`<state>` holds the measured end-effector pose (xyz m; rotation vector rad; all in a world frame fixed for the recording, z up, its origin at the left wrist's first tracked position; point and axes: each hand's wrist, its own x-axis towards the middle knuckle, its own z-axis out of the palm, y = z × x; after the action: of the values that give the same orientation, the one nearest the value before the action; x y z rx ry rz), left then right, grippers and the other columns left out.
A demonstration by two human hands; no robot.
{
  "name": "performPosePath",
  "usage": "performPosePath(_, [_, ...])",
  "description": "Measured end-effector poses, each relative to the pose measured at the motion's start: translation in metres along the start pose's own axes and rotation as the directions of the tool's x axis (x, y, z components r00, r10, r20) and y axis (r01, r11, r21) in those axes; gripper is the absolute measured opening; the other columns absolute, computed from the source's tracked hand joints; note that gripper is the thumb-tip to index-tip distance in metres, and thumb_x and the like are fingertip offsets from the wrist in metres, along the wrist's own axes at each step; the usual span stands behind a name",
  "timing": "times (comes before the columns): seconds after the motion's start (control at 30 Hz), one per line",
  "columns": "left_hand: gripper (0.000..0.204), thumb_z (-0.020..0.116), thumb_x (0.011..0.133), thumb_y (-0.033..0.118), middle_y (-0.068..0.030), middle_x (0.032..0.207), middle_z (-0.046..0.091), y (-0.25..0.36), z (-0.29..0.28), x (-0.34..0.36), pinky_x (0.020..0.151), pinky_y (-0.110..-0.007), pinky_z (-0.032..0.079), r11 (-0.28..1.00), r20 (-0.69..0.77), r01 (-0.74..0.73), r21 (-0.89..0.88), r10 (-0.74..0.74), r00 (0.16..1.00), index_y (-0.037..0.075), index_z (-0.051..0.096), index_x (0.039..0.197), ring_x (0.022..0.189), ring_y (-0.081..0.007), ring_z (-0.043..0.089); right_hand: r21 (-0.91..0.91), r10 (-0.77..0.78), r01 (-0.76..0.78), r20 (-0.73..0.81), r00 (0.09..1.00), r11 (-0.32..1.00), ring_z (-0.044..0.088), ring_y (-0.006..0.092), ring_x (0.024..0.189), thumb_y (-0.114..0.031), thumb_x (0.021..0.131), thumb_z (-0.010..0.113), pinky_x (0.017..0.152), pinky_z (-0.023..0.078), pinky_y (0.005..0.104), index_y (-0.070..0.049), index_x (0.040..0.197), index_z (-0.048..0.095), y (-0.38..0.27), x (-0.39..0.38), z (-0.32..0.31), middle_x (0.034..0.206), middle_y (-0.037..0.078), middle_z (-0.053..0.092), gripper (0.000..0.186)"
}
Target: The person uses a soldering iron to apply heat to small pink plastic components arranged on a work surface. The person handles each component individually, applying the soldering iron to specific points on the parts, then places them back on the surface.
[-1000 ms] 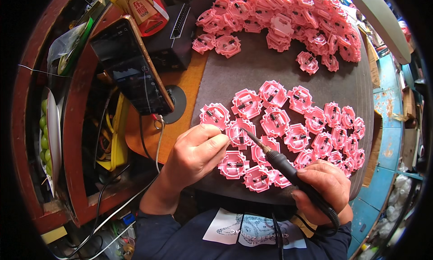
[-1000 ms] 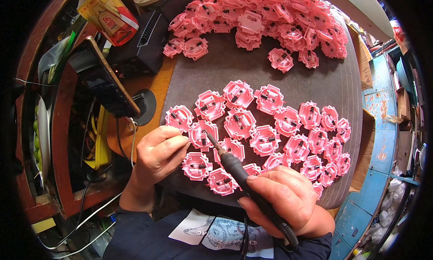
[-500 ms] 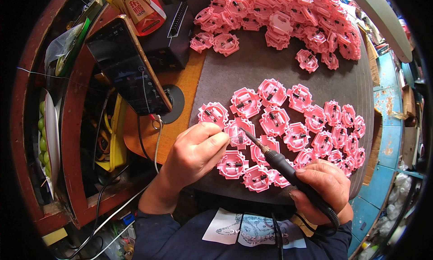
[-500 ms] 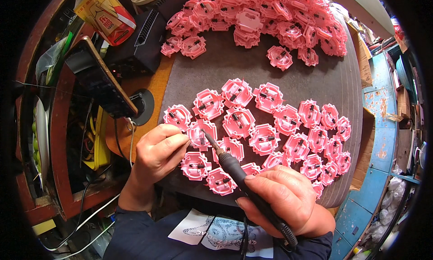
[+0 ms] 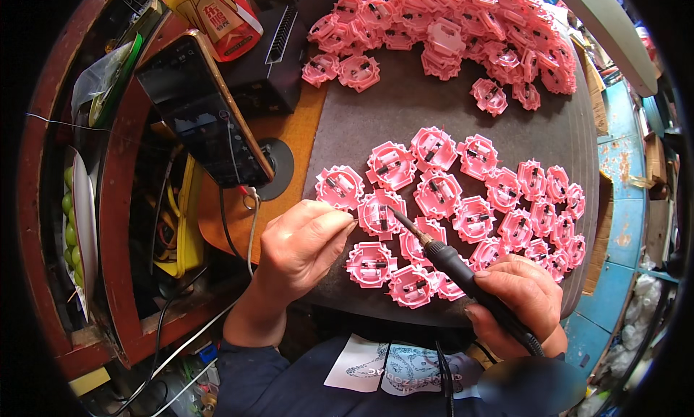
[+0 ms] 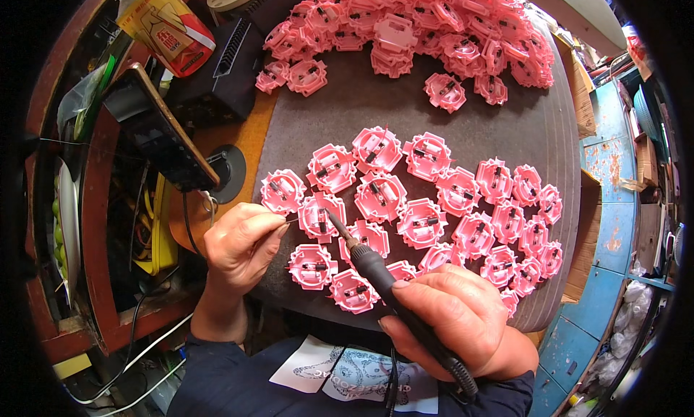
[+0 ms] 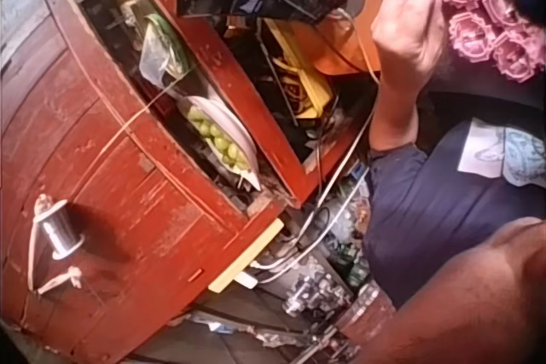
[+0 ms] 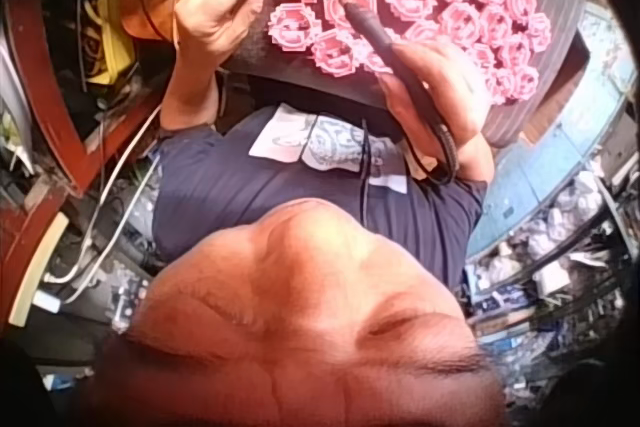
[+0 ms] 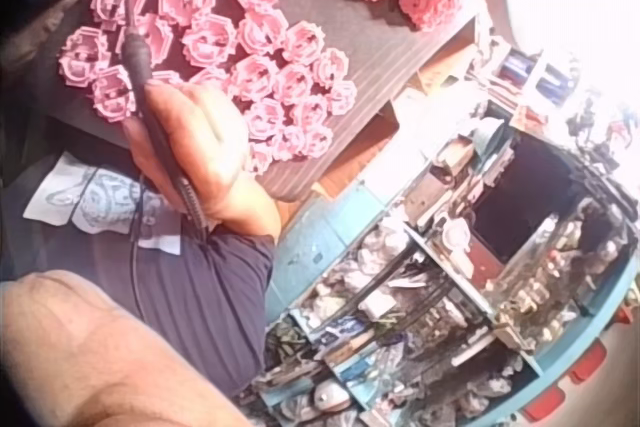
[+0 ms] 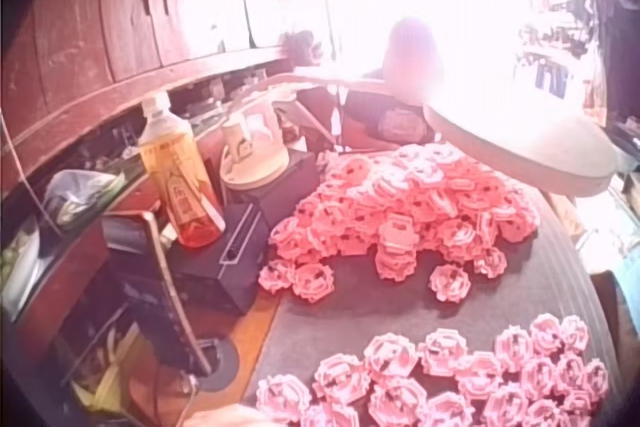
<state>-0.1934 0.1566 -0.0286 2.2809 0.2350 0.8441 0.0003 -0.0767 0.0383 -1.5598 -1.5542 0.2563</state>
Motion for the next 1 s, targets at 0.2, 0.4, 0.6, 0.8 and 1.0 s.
performPosePath(0.2, [0.025,0.083,0.081,-0.007,-0.0135,0.092,0.071,-0.0017,0.0002,-0.0035,0.068,-0.036,0.058,0.999,0.007,-0.023,0.045,0.022,1.0,-0.001,0.074,0.103,0.078,-0.0278,0.072,0.012,-0.003,0.003,0.008,1.0,1.0,0.067,0.0268,0.062,-0.003,0.081,0.085,0.052,0.052,0.0363,0.007,0.112,0.068,0.0003,0.0,0.0003,0.08,0.017,0.069,0.037])
performPosePath(0.4, [0.025,0.082,0.08,-0.01,-0.0127,0.093,0.071,-0.0033,0.0025,-0.0035,0.067,-0.034,0.057,0.996,0.01,-0.061,0.063,0.06,0.998,0.0,0.076,0.102,0.076,-0.0257,0.071,0.013,-0.01,0.009,0.024,1.0,1.0,0.069,0.0279,0.065,-0.003,0.08,0.087,0.055,0.054,0.0367,0.007,0.114,0.068,0.0009,0.0001,0.0028,0.084,0.017,0.07,0.041])
performPosePath(0.6, [0.032,0.084,0.075,-0.008,-0.0131,0.094,0.069,-0.0064,0.0001,-0.0082,0.068,-0.038,0.058,0.994,0.016,-0.069,0.085,0.068,0.998,-0.001,0.073,0.105,0.078,-0.0299,0.071,0.026,-0.024,0.023,0.043,0.999,0.999,0.07,0.0283,0.066,-0.004,0.078,0.09,0.056,0.055,0.0366,0.007,0.115,0.069,0.002,0.0028,0.0046,0.086,0.018,0.071,0.043])
performPosePath(0.8, [0.032,0.084,0.075,-0.008,-0.0132,0.094,0.069,-0.0063,0.0003,-0.0075,0.068,-0.038,0.058,0.994,0.023,-0.072,0.081,0.07,0.997,-0.001,0.073,0.105,0.078,-0.0301,0.071,0.04,-0.027,0.025,0.05,0.998,0.999,0.069,0.0279,0.065,-0.005,0.077,0.09,0.055,0.054,0.0364,0.007,0.113,0.07,0.0033,0.003,0.0077,0.087,0.019,0.072,0.043])
performPosePath(1.0, [0.025,0.082,0.08,-0.009,-0.0128,0.092,0.071,-0.0034,0.0014,-0.0041,0.067,-0.035,0.057,0.996,0.019,-0.043,0.077,0.042,0.999,0.0,0.075,0.102,0.077,-0.0263,0.072,0.034,-0.031,0.029,0.043,0.999,0.999,0.069,0.0278,0.064,-0.005,0.076,0.091,0.054,0.054,0.0361,0.007,0.112,0.07,0.004,0.003,0.0081,0.087,0.019,0.072,0.043])
